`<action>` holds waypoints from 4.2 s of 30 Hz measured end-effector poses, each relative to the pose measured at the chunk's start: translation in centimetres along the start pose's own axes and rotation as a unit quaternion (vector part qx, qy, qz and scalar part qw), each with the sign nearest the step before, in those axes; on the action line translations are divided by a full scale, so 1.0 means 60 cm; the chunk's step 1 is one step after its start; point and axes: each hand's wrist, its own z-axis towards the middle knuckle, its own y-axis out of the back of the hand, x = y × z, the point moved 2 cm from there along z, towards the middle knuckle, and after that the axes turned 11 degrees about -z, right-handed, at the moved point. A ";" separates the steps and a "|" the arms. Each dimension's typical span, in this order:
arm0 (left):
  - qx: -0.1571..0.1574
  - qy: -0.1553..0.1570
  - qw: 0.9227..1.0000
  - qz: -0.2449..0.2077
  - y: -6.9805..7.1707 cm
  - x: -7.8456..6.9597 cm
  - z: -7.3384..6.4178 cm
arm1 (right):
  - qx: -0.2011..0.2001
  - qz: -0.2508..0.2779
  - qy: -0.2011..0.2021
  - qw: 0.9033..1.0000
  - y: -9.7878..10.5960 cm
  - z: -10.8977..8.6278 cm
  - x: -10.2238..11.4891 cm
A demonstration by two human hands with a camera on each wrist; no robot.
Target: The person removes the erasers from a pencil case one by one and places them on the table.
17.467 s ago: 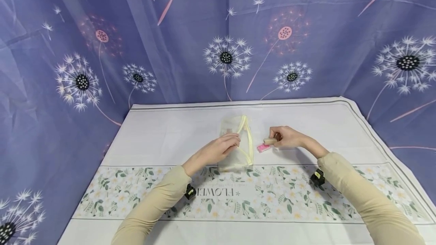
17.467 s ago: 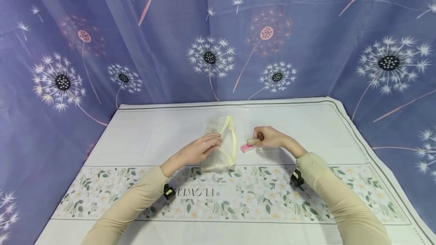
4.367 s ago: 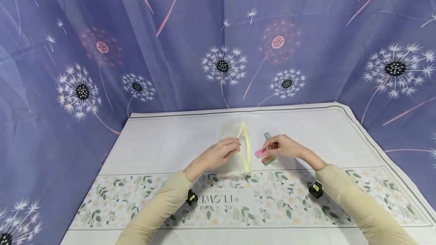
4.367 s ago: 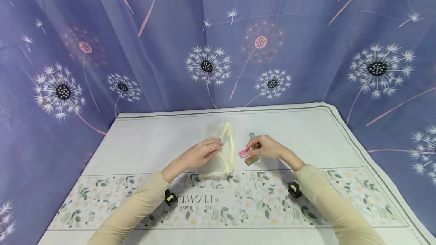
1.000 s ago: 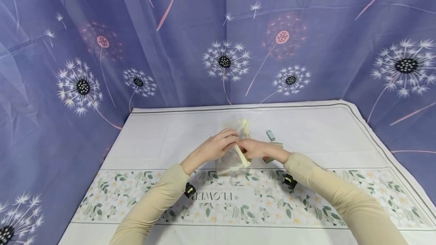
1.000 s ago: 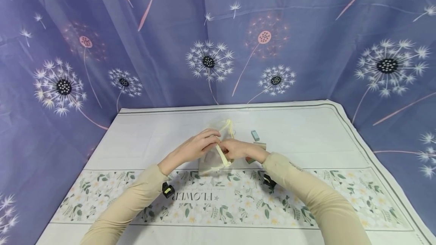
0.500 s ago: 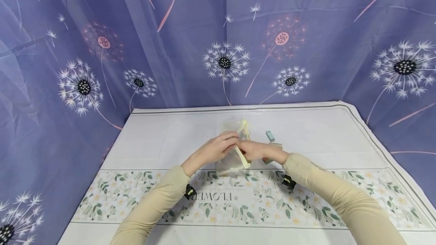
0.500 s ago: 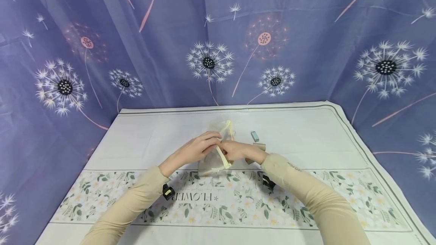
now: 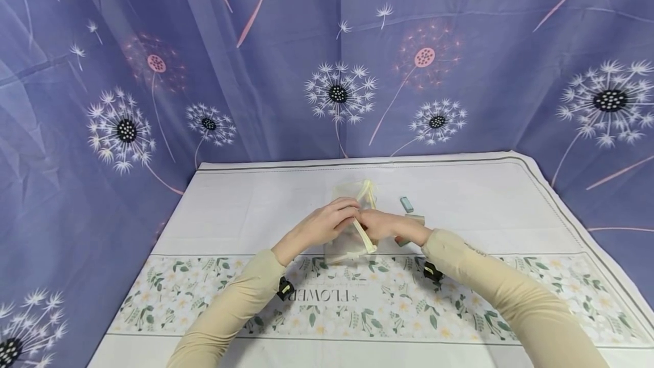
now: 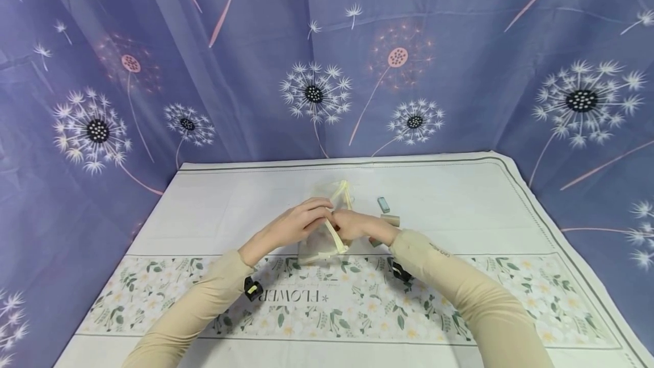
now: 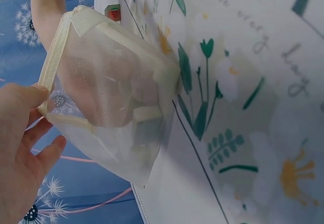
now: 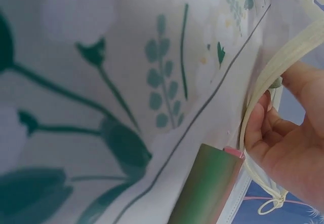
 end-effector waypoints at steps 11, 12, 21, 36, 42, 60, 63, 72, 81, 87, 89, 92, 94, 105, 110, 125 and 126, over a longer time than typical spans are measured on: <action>0.002 0.006 1.000 0.000 -0.003 0.002 -0.001 | -0.013 0.043 0.005 0.999 -0.002 -0.002 -0.008; 0.002 0.005 1.000 0.001 -0.002 0.001 -0.001 | -0.015 0.045 0.003 0.999 -0.002 -0.002 -0.009; 0.005 -0.003 1.000 0.003 -0.003 0.003 -0.005 | -0.045 0.037 -0.003 0.998 -0.002 -0.006 -0.012; 0.006 0.003 1.000 -0.002 -0.008 0.004 -0.004 | -0.084 0.000 -0.011 0.996 -0.002 -0.007 -0.022; 0.006 0.003 1.000 0.000 -0.008 0.004 -0.003 | -0.088 -0.002 -0.021 0.996 -0.002 -0.007 -0.023; 0.010 0.002 1.000 -0.001 -0.006 0.001 -0.001 | -0.111 0.038 -0.011 0.993 0.004 -0.039 -0.034; 0.019 0.017 1.000 -0.002 -0.006 0.000 -0.001 | -0.107 0.041 -0.013 0.993 0.005 -0.042 -0.035; 0.017 0.011 1.000 -0.004 -0.008 0.003 -0.003 | -0.104 0.061 -0.025 0.992 0.010 -0.049 -0.039; 0.015 0.007 1.000 0.000 -0.007 0.003 -0.006 | -0.111 0.092 -0.029 0.989 0.011 -0.058 -0.038; 0.018 0.004 1.000 0.005 -0.008 0.003 -0.009 | -0.121 0.087 -0.028 0.988 0.014 -0.066 -0.042; 0.019 0.006 1.000 0.008 -0.008 0.002 -0.010 | -0.124 0.076 -0.033 0.989 0.016 -0.068 -0.044; 0.018 0.012 1.000 0.012 -0.007 0.002 -0.011 | -0.126 0.073 -0.036 0.989 0.017 -0.068 -0.047; 0.017 0.016 1.000 0.011 -0.007 0.003 -0.011 | -0.124 0.076 -0.034 0.989 0.017 -0.068 -0.048; 0.011 0.020 1.000 0.005 -0.007 0.005 -0.013 | -0.119 0.100 -0.034 0.987 0.014 -0.075 -0.050; 0.011 0.021 1.000 0.008 -0.007 0.003 -0.014 | -0.127 0.129 -0.026 0.983 0.011 -0.087 -0.059; 0.005 0.006 1.000 0.017 -0.007 0.002 -0.013 | -0.076 0.191 0.002 0.979 0.014 -0.125 -0.073; 0.005 0.005 1.000 0.016 -0.007 0.002 -0.012 | -0.072 0.191 0.010 0.979 0.014 -0.127 -0.075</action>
